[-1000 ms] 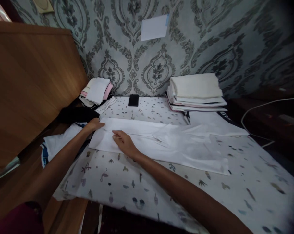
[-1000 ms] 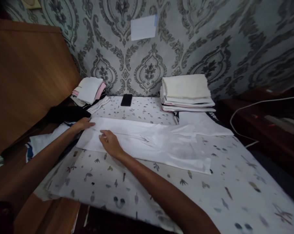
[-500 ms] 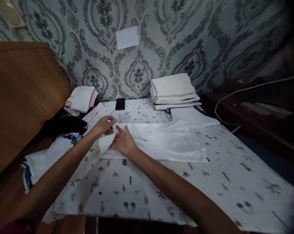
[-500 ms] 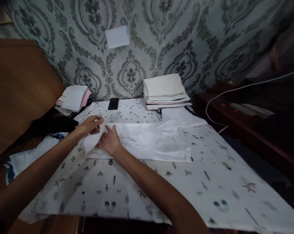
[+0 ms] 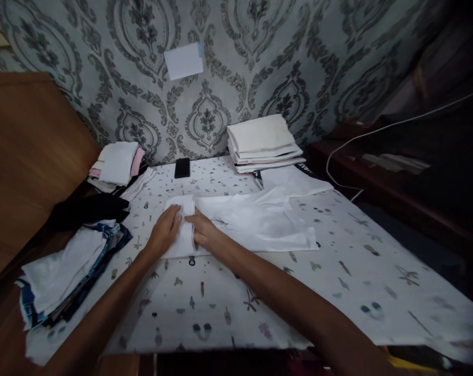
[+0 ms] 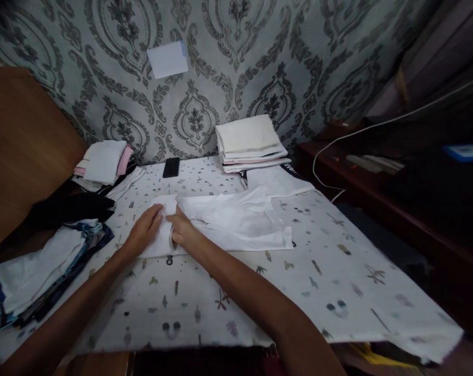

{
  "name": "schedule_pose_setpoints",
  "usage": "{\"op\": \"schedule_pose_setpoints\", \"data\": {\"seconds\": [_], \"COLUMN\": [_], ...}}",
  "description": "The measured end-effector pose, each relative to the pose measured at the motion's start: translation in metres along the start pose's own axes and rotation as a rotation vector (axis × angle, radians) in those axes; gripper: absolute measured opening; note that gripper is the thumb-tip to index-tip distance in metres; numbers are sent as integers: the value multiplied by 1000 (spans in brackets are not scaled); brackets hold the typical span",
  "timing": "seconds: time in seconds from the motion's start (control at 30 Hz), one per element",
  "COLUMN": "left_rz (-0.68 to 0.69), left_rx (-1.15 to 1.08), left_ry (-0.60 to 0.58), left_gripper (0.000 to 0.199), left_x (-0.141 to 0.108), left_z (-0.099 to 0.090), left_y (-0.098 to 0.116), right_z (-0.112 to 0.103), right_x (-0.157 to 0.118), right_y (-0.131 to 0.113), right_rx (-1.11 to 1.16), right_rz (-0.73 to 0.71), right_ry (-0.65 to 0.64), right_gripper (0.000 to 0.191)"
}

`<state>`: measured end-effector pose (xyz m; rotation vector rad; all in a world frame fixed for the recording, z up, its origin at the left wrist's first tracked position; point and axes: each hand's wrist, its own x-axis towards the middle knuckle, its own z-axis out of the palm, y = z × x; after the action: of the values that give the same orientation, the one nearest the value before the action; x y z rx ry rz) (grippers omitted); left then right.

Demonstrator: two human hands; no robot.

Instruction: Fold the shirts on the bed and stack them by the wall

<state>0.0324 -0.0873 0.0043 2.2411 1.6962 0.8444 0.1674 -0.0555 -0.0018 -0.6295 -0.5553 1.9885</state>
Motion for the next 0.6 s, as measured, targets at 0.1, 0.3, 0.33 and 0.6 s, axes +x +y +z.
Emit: {"op": "schedule_pose_setpoints", "data": {"seconds": [0.1,0.3,0.33,0.6], "left_rz": [34,63,64,46], "left_rx": [29,44,43,32], "left_ry": [-36,-182,-197,-236], "left_gripper": [52,56,57,61], "left_x": [-2,1,2,11], "left_z": [13,34,36,44], "left_y": [9,28,30,50], "right_z": [-7,-27,-29,-36], "right_x": [-9,-22,-23,-29], "right_y": [-13,-32,-34,-55], "right_rx": [-19,-44,-40,-168], "right_rz": [-14,9,3,-41], "right_ry": [-20,35,42,40], "right_gripper": [59,59,56,34]}}
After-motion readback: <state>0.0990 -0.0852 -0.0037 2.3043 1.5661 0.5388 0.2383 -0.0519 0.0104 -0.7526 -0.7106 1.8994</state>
